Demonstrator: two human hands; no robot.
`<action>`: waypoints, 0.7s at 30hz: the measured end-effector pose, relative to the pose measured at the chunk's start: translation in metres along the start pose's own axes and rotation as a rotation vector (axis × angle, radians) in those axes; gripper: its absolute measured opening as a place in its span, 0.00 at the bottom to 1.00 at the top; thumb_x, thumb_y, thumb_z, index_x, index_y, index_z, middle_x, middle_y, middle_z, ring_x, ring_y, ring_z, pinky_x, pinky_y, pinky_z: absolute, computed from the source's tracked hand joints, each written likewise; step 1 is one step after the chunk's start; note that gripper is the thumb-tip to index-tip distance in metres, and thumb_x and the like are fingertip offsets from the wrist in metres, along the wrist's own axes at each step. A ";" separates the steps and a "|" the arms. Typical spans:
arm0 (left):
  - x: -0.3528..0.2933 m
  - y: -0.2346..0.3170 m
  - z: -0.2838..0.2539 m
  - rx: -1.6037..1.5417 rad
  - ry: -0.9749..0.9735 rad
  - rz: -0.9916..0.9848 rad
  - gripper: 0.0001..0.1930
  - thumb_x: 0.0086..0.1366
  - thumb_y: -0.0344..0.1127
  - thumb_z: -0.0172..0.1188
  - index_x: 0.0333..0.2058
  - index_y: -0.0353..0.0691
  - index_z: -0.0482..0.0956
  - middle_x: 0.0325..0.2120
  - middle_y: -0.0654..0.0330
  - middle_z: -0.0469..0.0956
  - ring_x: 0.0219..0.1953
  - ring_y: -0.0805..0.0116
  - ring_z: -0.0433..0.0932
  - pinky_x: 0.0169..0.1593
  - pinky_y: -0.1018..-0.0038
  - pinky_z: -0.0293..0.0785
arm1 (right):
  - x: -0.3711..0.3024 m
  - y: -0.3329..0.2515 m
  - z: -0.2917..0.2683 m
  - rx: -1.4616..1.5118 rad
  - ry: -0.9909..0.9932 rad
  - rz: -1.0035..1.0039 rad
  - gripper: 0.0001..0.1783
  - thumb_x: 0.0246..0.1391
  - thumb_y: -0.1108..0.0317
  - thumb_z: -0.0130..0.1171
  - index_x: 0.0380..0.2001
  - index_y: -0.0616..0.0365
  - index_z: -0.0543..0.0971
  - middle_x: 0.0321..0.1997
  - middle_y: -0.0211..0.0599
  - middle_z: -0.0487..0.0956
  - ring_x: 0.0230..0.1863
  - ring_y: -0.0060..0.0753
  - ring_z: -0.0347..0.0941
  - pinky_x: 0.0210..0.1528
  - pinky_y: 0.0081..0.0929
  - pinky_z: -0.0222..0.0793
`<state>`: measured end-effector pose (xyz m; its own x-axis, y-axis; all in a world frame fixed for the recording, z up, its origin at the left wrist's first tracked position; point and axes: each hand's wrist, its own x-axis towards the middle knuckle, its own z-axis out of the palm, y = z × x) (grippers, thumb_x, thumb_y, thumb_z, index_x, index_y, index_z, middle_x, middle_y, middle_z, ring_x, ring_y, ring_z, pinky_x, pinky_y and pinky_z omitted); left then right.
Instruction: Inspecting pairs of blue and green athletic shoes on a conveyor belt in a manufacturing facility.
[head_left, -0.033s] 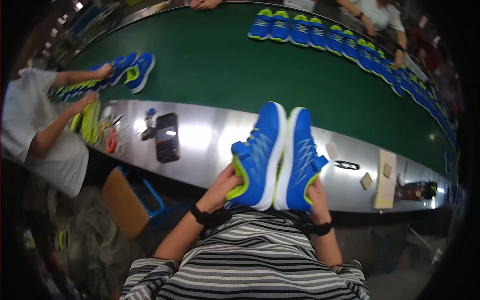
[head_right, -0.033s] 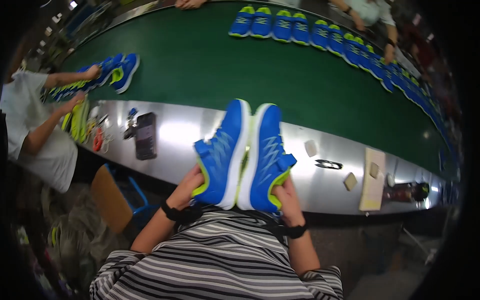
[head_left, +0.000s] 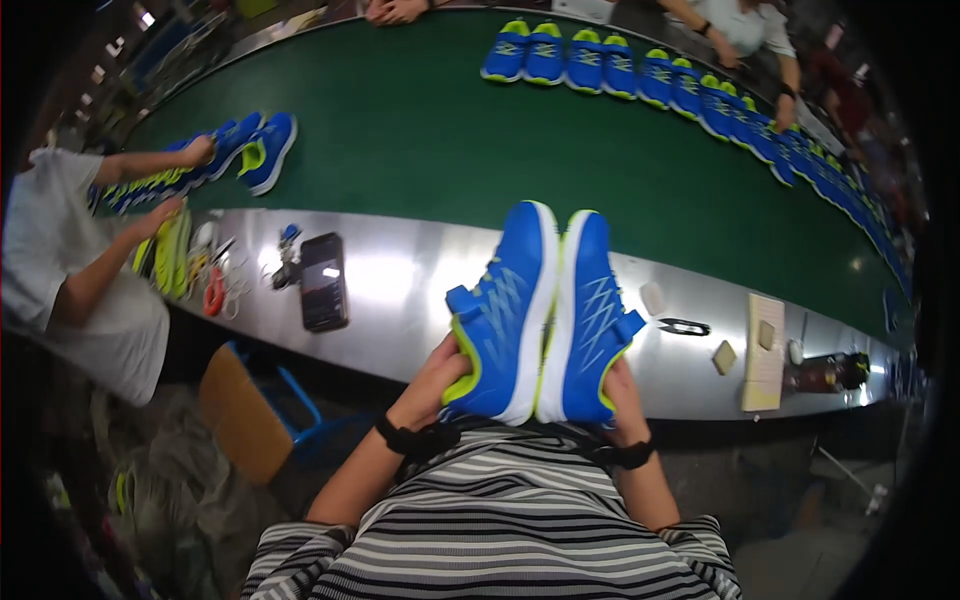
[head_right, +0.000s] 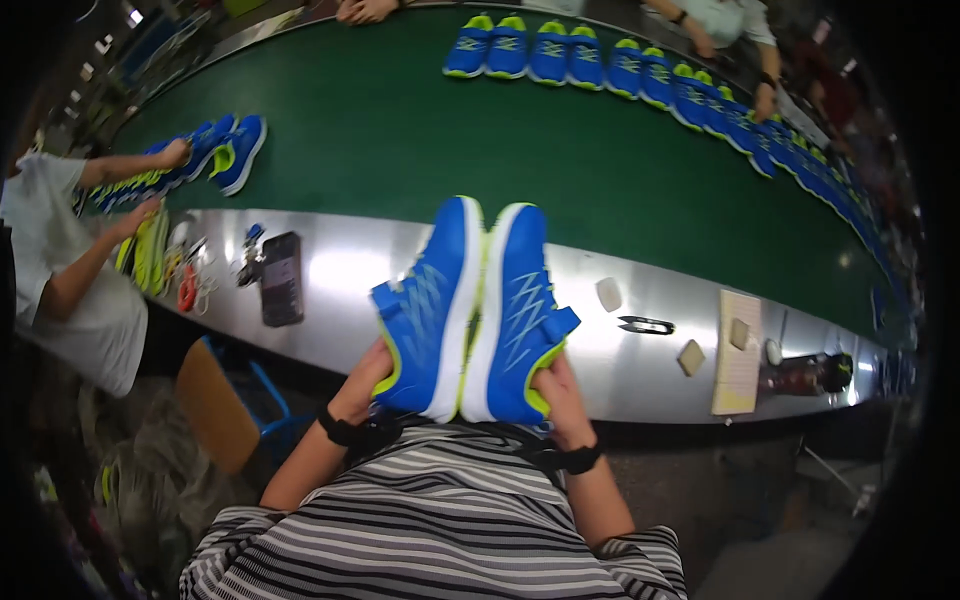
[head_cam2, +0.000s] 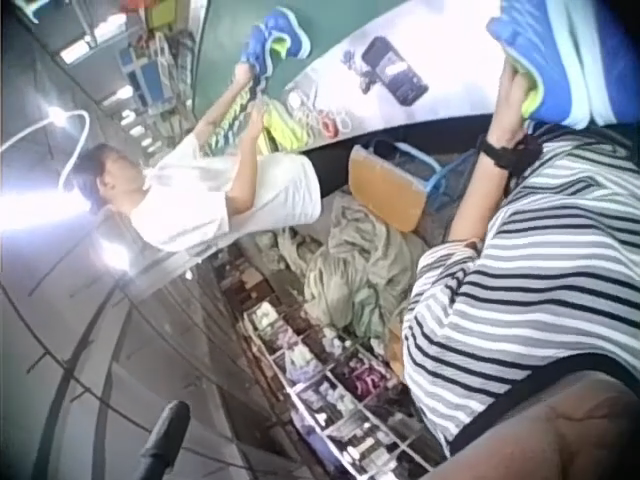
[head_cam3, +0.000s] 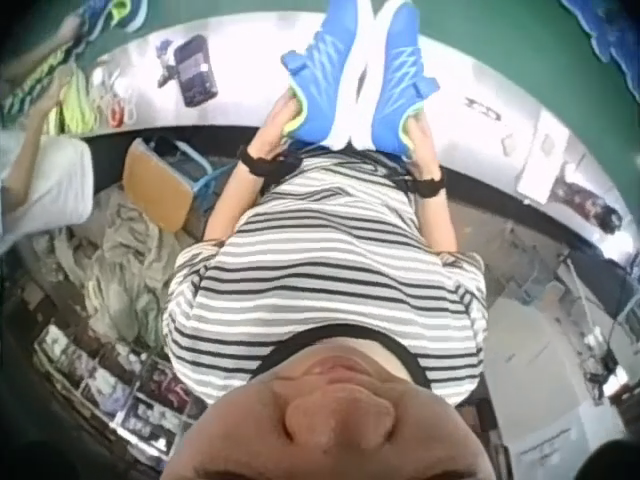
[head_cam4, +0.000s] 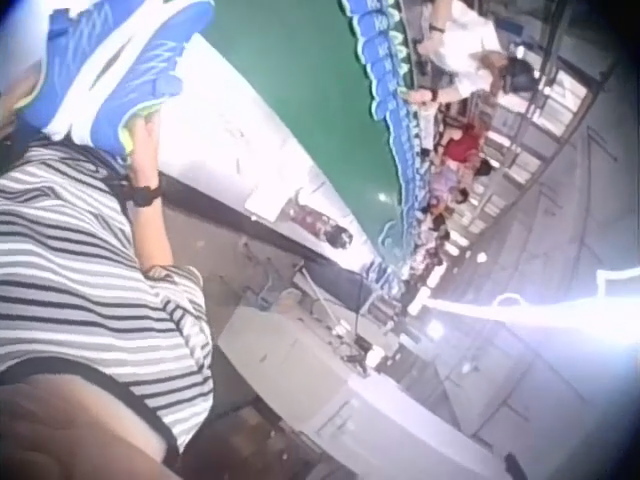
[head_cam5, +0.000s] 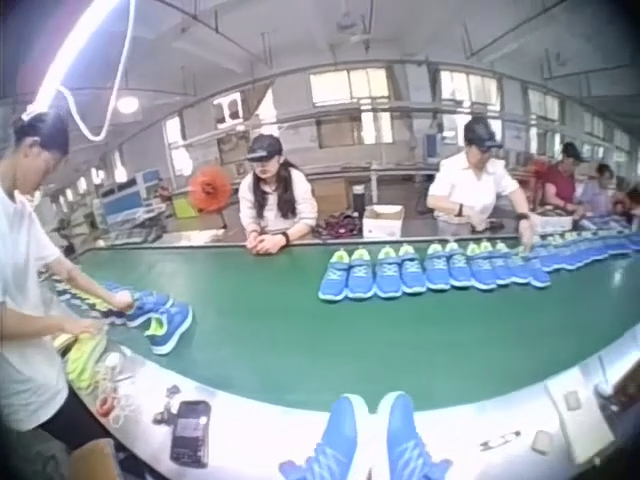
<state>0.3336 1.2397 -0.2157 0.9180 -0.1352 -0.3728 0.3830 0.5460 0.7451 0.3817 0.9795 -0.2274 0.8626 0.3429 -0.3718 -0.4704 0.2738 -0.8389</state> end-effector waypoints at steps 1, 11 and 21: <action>0.001 -0.003 0.003 -0.055 -0.010 -0.002 0.27 0.66 0.31 0.47 0.64 0.37 0.56 0.54 0.55 0.70 0.53 0.69 0.73 0.57 0.73 0.70 | 0.000 -0.003 0.007 0.051 0.012 0.046 0.33 0.54 0.75 0.47 0.65 0.56 0.58 0.55 0.33 0.72 0.52 0.25 0.70 0.55 0.23 0.67; -0.003 0.020 0.015 0.875 0.238 0.926 0.39 0.45 0.28 0.65 0.59 0.44 0.65 0.56 0.46 0.63 0.56 0.52 0.68 0.57 0.62 0.69 | 0.003 -0.014 0.013 -0.720 0.196 -0.954 0.46 0.33 0.77 0.62 0.62 0.49 0.62 0.61 0.51 0.58 0.62 0.49 0.58 0.62 0.41 0.58; -0.013 0.042 0.033 0.905 0.266 0.865 0.39 0.47 0.30 0.69 0.59 0.43 0.64 0.54 0.48 0.65 0.55 0.55 0.68 0.57 0.64 0.67 | -0.003 -0.045 0.035 -0.497 0.100 -0.760 0.43 0.41 0.75 0.61 0.63 0.54 0.58 0.60 0.48 0.61 0.61 0.43 0.60 0.63 0.38 0.58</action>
<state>0.3414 1.2370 -0.1613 0.8932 0.2064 0.3995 -0.2969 -0.3965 0.8687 0.3937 0.9978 -0.1744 0.9306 0.1425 0.3373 0.3450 -0.0326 -0.9380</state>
